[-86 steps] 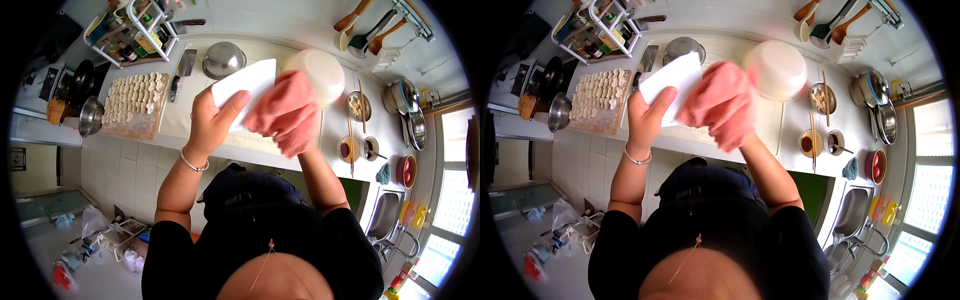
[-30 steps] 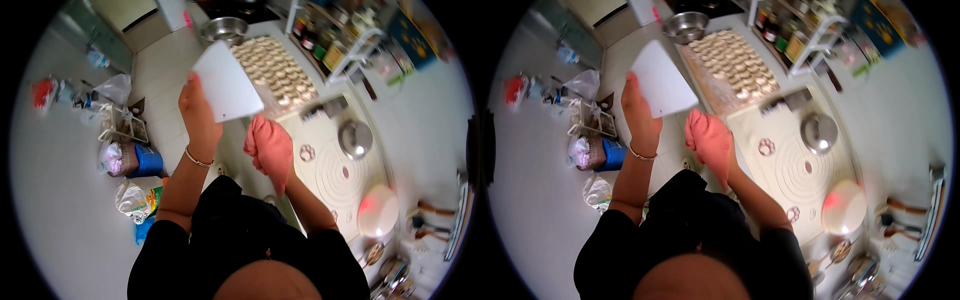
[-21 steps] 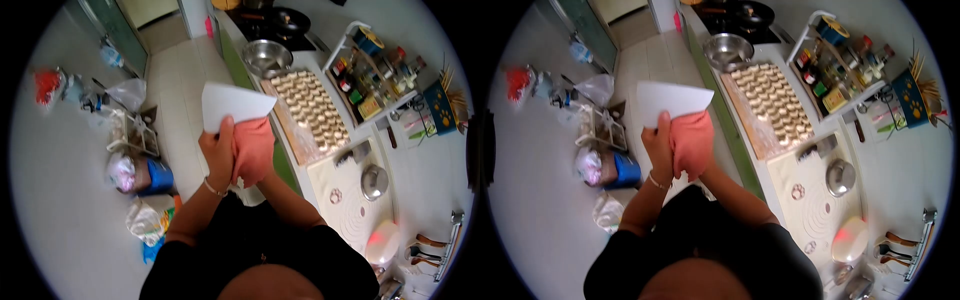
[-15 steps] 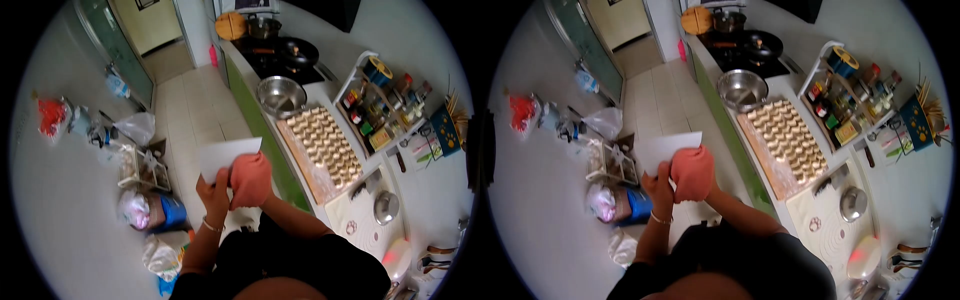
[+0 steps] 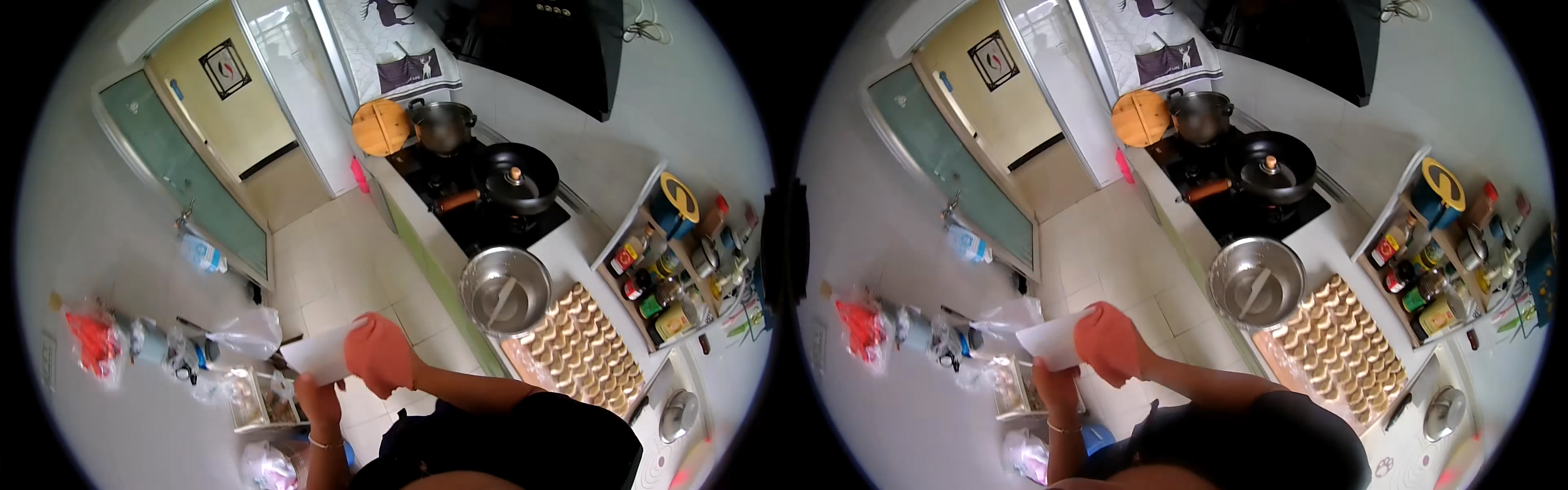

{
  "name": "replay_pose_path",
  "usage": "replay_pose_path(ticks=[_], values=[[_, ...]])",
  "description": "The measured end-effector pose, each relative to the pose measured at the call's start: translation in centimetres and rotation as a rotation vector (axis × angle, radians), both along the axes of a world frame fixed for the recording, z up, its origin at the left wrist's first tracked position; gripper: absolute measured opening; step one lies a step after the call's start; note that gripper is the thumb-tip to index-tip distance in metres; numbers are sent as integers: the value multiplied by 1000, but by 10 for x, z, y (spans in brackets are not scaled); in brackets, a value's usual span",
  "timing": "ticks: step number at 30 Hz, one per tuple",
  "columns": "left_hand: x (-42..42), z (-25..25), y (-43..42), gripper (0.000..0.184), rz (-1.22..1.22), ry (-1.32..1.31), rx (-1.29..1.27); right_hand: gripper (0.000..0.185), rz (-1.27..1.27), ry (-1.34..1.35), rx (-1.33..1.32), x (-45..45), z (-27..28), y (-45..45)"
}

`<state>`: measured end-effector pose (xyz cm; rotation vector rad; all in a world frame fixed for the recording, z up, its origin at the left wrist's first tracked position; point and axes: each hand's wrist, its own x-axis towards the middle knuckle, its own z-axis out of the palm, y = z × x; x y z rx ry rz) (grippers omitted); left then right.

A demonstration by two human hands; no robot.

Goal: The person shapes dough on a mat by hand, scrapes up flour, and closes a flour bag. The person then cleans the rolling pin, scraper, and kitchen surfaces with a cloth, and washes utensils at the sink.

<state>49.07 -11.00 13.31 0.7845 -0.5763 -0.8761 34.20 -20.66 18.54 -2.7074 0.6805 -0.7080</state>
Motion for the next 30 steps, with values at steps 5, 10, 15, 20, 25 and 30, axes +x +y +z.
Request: replay_pose_path(ticks=[5, 10, 15, 20, 25, 30], values=[[41, 12, -77, 26, 271, -317, 266, 31, 73, -668, 584, 63, -46, -71], [125, -25, -158, 32, 283, -403, 299, 31, -91, -382, 226, 108, -50, -179], [221, 12, -279, 16, 256, -1251, -195, 23, 157, -700, 532, 181, -136, -309], [285, 63, -408, 34, 4, -1667, -470, 35, 17, -346, 1357, 195, -20, -360], [307, 50, -527, 38, -258, -1625, -652, 17, 52, 393, 535, 198, -43, -448], [303, 12, -638, 35, -7, -1461, -413, 16, -540, -750, 1286, 165, -93, -533]])
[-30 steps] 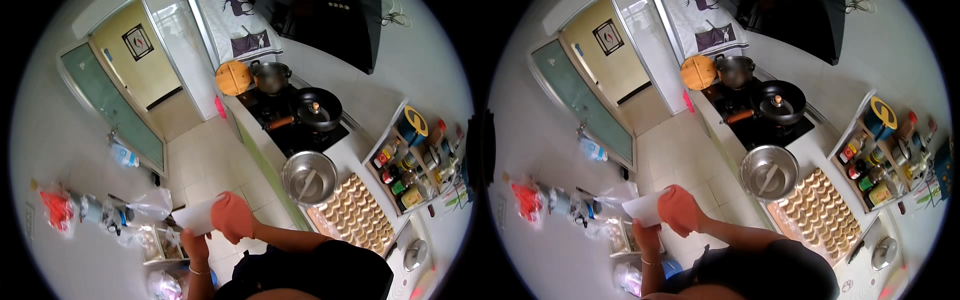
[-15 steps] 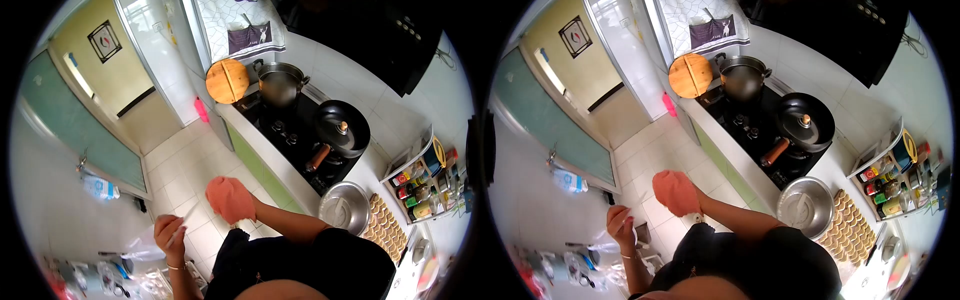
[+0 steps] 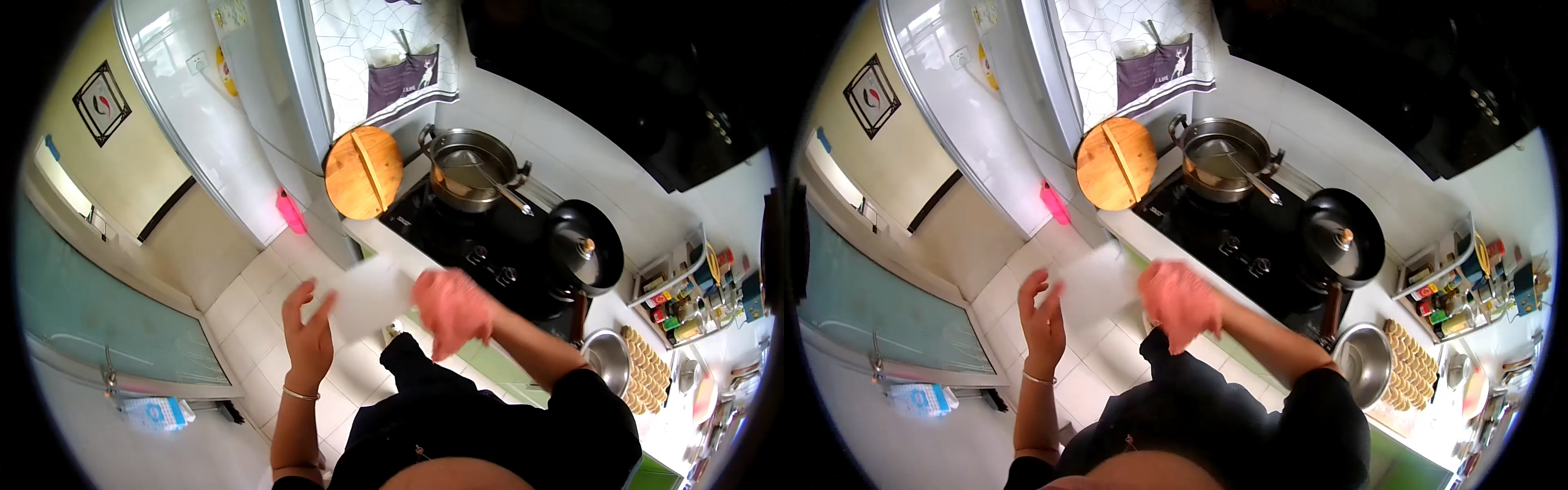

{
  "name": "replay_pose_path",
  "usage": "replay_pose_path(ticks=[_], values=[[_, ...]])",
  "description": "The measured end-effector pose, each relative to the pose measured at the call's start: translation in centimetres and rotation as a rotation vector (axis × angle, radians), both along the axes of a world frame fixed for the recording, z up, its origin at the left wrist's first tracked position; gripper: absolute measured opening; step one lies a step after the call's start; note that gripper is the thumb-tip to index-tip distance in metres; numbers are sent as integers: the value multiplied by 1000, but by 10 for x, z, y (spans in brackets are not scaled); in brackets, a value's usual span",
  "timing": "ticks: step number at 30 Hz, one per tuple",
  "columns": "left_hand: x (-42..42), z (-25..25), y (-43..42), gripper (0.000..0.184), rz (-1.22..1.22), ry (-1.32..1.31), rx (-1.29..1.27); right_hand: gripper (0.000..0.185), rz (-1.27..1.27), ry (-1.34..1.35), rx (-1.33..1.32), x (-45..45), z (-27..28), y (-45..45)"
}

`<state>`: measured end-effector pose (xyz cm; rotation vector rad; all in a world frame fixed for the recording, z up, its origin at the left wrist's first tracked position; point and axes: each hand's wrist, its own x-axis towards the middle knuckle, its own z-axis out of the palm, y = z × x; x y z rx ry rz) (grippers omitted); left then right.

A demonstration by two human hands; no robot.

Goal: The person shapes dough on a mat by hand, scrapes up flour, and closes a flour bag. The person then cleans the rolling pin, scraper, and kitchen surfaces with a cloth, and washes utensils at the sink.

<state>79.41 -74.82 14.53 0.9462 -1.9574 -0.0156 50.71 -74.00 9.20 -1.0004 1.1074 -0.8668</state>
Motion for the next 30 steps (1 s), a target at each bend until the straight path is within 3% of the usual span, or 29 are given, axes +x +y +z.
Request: replay_pose_path(ticks=[1, 4, 6, 7, 9, 10, 12, 14, 17, 22, 23, 26, 30], values=[[-1, -2, -17, 34, 18, 179, 102, 16, -132, -69, -60, -14, 11, -27], [10, -8, -78, 33, 19, 353, 271, 21, -438, -187, -307, -68, 67, -124], [14, -1, -120, 29, 14, 314, 280, 26, -496, -55, -538, -103, 108, -192], [16, 3, -140, 27, 15, 251, 264, 26, -465, 288, -777, -122, 123, -230], [18, 6, -177, 27, 10, 194, 251, 26, -658, 1114, -1213, -159, 152, -306], [19, 7, -194, 25, 28, 180, 280, 29, -677, 1266, -1307, -158, 184, -324], [22, 3, -223, 24, 40, 163, 311, 32, -689, 1195, -1034, -147, 225, -358], [25, -9, -241, 24, 42, 127, 335, 32, -699, 894, -962, -159, 237, -408], [25, -20, -258, 25, 6, 155, 434, 30, -432, 1261, -1056, -156, 249, -452], [16, -15, -300, 27, -135, 75, 431, 28, -417, 991, -875, -142, 255, -495], [11, -12, -308, 29, -162, 66, 408, 27, -355, 1019, -721, -126, 267, -488], [-6, 2, -323, 31, -226, 39, 397, 26, -366, 1117, -790, -119, 260, -507], [-19, 8, -330, 34, -295, -52, 320, 31, -150, 1149, -692, -119, 251, -500]])
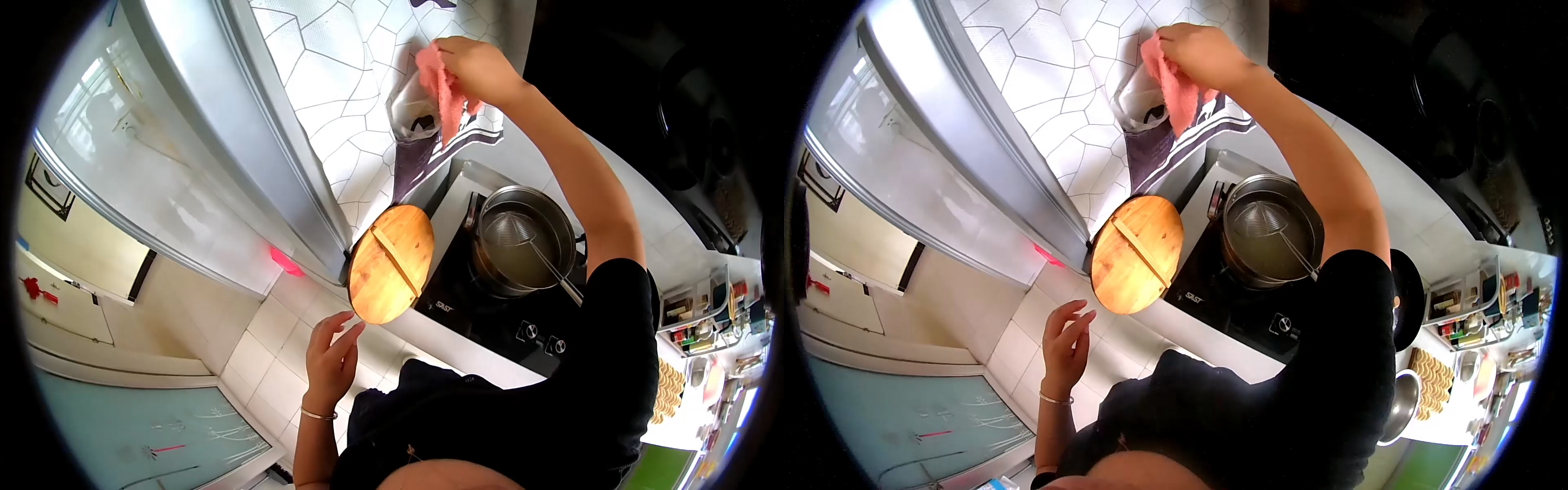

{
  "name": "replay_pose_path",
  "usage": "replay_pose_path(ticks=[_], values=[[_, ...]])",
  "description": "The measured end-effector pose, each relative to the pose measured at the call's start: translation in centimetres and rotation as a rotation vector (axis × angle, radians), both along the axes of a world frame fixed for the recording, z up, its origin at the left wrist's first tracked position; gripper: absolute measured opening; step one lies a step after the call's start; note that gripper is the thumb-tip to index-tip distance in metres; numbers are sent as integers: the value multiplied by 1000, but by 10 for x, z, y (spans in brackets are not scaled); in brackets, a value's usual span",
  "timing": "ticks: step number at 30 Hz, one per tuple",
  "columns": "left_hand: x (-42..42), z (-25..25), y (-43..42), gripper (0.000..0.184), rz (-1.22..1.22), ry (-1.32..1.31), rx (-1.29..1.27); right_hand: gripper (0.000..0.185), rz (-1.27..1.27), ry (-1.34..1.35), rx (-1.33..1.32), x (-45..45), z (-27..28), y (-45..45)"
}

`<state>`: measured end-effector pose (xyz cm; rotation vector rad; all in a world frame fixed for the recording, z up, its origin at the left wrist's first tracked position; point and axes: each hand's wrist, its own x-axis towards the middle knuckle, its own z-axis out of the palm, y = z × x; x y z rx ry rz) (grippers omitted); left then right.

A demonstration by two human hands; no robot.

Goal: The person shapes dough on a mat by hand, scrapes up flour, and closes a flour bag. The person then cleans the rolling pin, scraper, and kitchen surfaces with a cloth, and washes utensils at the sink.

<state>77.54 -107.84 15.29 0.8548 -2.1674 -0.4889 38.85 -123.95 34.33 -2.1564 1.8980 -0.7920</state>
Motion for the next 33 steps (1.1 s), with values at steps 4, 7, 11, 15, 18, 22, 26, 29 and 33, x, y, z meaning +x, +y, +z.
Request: replay_pose_path(ticks=[4, 7, 11, 15, 18, 22, 26, 29, 33], values=[[-6, 5, -8, 34, 5, -24, -7, 27, 151, -330, -390, -10, -20, 2], [-38, 44, -32, 35, -85, 0, -170, 30, 353, 201, -800, -12, -38, -6], [-118, 120, -81, 38, -200, 128, -355, 41, 177, -417, 40, 1, -50, -4], [-190, 145, -143, 33, -72, -152, -413, 38, 155, -505, 29, -1, -52, 14], [-220, 171, -157, 40, 22, -495, -319, 36, 97, -621, -323, -16, -59, 30], [-255, 167, -202, 54, -154, -750, -178, 29, -47, -663, -608, -27, -101, 24], [-255, 130, -274, 58, -318, -744, -244, 28, -219, -865, -576, 19, -99, 62], [-227, 160, -166, 50, -141, -440, -651, 31, -40, -1061, -851, 53, -107, 112], [-159, 99, -32, 40, -461, 80, -599, 34, 33, -1386, -749, 115, -140, 213]])
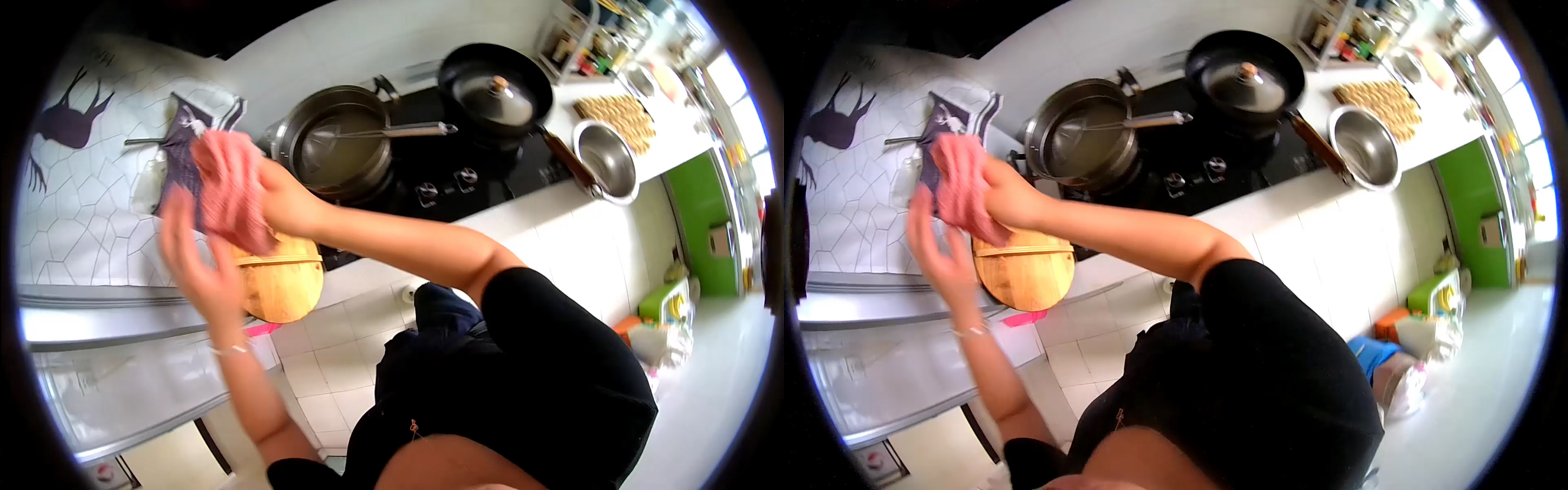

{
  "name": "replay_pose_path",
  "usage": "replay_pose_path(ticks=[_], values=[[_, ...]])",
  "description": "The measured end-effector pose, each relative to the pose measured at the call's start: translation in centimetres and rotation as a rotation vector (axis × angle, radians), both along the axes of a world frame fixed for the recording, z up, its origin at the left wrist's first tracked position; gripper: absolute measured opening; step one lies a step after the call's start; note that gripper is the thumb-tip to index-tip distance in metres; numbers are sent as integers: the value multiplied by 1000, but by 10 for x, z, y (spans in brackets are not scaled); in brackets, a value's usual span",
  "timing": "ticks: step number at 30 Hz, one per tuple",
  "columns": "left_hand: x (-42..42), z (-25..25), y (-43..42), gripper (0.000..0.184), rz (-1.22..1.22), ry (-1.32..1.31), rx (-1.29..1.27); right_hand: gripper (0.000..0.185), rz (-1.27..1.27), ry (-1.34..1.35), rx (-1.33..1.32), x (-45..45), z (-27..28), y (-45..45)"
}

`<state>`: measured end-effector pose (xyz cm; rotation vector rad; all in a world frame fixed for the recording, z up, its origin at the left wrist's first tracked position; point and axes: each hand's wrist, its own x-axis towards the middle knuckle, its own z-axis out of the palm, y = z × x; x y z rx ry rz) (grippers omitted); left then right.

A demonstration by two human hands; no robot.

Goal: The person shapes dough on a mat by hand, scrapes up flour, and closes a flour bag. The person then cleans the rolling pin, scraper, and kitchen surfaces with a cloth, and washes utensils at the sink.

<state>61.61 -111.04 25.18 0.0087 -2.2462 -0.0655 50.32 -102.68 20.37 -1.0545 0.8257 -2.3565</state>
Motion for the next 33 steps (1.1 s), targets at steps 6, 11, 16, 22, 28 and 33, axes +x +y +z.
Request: replay_pose_path(ticks=[6, 11, 16, 22, 28, 33], values=[[78, -163, 130, 59, -297, -259, 595, 42, 140, -518, 424, 94, -91, 170], [72, -186, 231, 59, -413, -461, 887, 24, 58, -872, 505, 130, -135, 278], [32, -176, 349, 59, -729, -629, 796, 18, -462, -856, 342, 136, -128, 366], [-27, -186, 537, 69, -1094, -782, 858, 18, -754, -989, 311, 103, -136, 552], [-72, -174, 680, 83, -1536, -1251, 1110, 26, -1083, -975, 264, 103, -118, 704], [-140, -238, 703, 29, -882, -1069, 2282, 19, -1231, -873, -47, 60, -148, 794]])
